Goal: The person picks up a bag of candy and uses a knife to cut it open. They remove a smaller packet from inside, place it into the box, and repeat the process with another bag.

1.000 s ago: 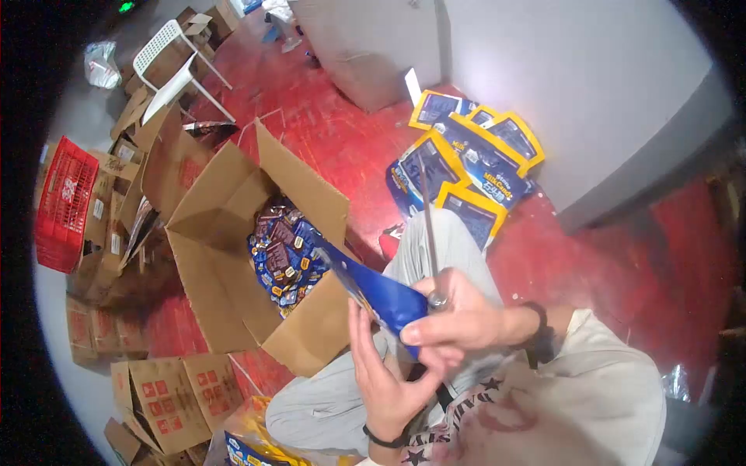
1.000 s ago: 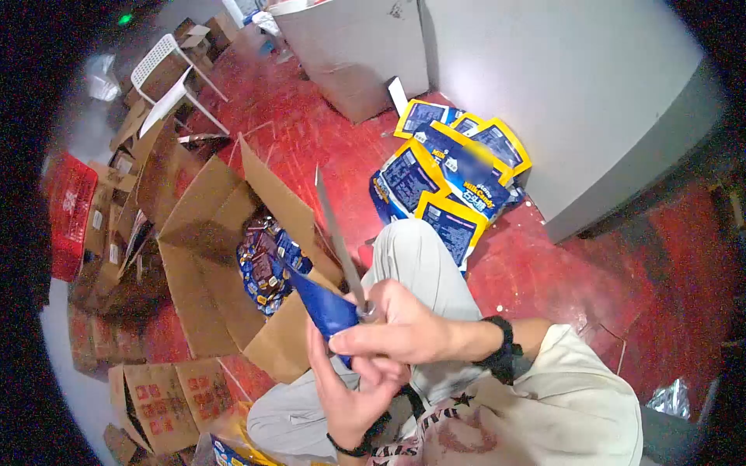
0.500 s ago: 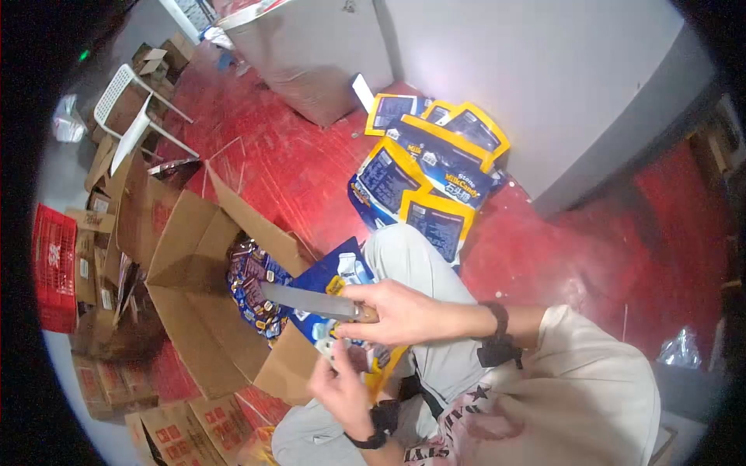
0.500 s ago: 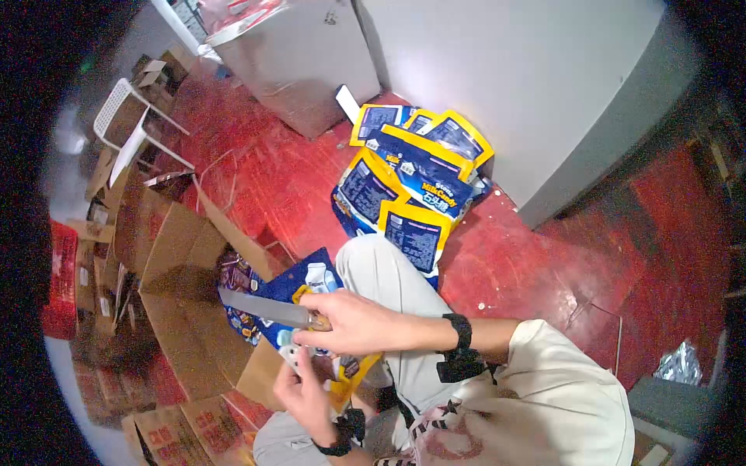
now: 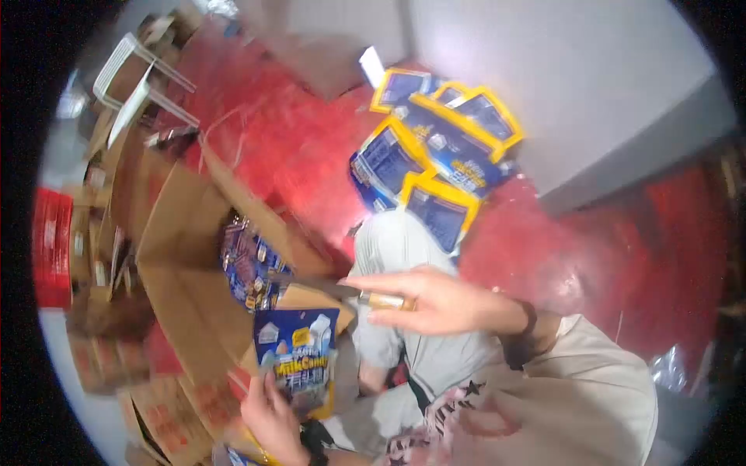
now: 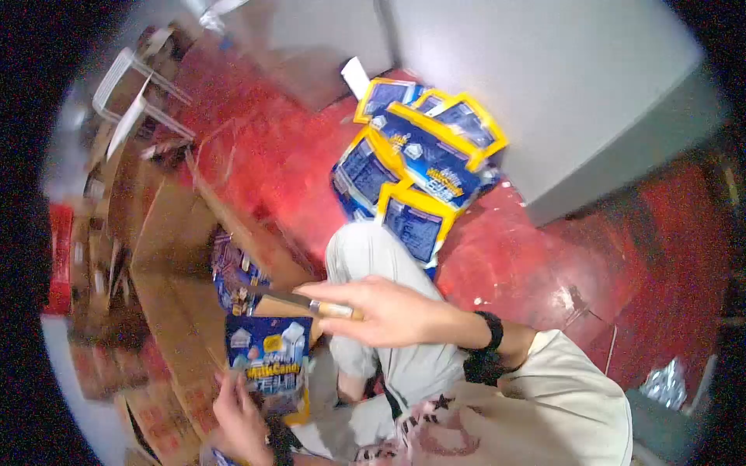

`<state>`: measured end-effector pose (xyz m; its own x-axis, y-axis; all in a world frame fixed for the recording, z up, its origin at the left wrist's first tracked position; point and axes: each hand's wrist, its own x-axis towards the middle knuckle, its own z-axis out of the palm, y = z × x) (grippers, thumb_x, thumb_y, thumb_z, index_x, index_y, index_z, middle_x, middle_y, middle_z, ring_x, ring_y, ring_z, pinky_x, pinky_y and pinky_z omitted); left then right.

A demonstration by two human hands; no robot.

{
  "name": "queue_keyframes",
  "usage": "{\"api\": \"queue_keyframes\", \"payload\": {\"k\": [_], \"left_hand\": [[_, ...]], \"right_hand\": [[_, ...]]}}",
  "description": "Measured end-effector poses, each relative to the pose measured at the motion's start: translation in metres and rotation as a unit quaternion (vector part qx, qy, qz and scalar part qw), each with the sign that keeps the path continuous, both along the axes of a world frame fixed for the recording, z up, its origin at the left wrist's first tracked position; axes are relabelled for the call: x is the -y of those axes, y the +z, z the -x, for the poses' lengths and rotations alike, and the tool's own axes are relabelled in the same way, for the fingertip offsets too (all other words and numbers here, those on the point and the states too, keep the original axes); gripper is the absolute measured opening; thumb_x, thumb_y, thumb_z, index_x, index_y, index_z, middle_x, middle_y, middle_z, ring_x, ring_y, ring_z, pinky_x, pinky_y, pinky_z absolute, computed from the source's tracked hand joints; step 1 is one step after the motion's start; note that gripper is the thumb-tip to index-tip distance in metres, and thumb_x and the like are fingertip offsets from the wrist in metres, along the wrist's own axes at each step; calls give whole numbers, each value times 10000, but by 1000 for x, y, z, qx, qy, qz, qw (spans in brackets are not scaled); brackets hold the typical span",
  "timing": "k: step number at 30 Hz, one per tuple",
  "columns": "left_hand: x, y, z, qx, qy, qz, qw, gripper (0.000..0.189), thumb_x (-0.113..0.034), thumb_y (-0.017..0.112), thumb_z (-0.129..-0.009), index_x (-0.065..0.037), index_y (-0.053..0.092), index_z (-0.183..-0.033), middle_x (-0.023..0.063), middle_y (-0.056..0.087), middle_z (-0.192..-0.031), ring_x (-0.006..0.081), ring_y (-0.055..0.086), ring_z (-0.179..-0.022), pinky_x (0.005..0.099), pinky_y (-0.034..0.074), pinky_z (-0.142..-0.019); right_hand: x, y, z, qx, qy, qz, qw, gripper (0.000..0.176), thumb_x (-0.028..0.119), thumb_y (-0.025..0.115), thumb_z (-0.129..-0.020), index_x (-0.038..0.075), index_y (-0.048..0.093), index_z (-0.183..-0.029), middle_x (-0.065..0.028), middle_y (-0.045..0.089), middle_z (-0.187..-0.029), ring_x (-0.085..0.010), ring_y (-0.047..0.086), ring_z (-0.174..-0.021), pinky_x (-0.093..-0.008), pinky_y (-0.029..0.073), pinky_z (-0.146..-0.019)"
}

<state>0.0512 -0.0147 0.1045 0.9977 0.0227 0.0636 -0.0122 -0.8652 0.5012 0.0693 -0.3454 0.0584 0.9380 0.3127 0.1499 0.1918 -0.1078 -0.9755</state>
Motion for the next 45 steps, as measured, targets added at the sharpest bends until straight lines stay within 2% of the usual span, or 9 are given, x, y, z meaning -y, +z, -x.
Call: {"api": "queue_keyframes", "payload": {"k": [2, 3, 9, 19, 24, 34, 39, 42, 45], "left_hand": [[5, 0, 2, 7, 2, -85, 996, 172, -142, 614, -994, 15, 646, -931, 271, 625, -785, 449, 588, -662, 471, 451, -590], [8, -11, 2, 18, 19, -79, 997, 157, -144, 622, -977, 5, 646, -932, 299, 601, -818, 503, 568, -720, 513, 436, -609], [-7, -64, 11, -8, 74, -67, 995, 200, -201, 609, -994, -22, 681, -944, 253, 662, -839, 469, 634, -799, 518, 478, -662], [-15, -105, 23, 8, 92, 81, 992, 164, -183, 586, -1005, -39, 654, -964, 208, 679, -859, 447, 649, -815, 502, 496, -683], [-18, -120, 29, 53, 109, 127, 985, 163, -190, 626, -1000, -47, 683, -1053, 210, 711, -919, 415, 688, -845, 456, 516, -686], [-7, -129, 22, 179, 167, 172, 954, 94, -79, 730, -910, -37, 709, -991, 126, 712, -932, 326, 703, -850, 376, 537, -728], [-6, -129, 18, 192, 185, 173, 948, 84, -67, 735, -894, -38, 698, -964, 120, 694, -902, 327, 691, -815, 382, 530, -712], [-5, -131, 18, 209, 179, 174, 946, 74, -66, 734, -895, -38, 693, -949, 120, 686, -901, 331, 689, -814, 381, 531, -713], [-4, -132, 17, 208, 183, 162, 947, 73, -57, 738, -890, -35, 687, -938, 122, 681, -901, 332, 685, -813, 384, 531, -710]], "right_hand": [[-11, 8, 2, -43, -27, 41, 998, 500, 140, 712, -951, 84, 557, -1423, -91, 721, -971, -166, 680, -804, -308, 536, -725], [-16, 13, 2, -84, -26, 29, 996, 400, 140, 698, -921, 42, 585, -1292, -207, 726, -1021, -381, 731, -928, -415, 564, -799], [-60, 8, 16, -135, -7, 20, 991, 344, 155, 739, -918, 28, 627, -1217, -159, 730, -935, -274, 742, -807, -335, 552, -710], [-113, -21, 3, -72, 18, 203, 976, 374, 180, 782, -878, 22, 571, -1145, -205, 683, -820, -389, 711, -757, -431, 535, -652], [-122, -17, 6, -41, 6, 313, 949, 379, 372, 655, -990, -6, 675, -971, -202, 632, -662, -404, 666, -640, -449, 505, -603], [-127, -17, 16, -69, 26, 189, 979, 269, 179, 703, -972, 12, 627, -1168, -126, 672, -853, -183, 614, -678, -320, 498, -638], [-127, -30, 28, 82, -27, 121, 989, 283, 153, 672, -974, 16, 630, -1218, -141, 665, -840, -221, 637, -651, -310, 503, -623], [-135, -27, 15, 50, 42, 339, 938, 275, 193, 662, -984, 25, 635, -1199, -159, 642, -734, -306, 652, -594, -377, 503, -575], [-135, -16, 17, 8, 39, 310, 950, 280, 187, 671, -980, 23, 630, -1202, -149, 647, -730, -300, 665, -611, -388, 504, -574]]}}
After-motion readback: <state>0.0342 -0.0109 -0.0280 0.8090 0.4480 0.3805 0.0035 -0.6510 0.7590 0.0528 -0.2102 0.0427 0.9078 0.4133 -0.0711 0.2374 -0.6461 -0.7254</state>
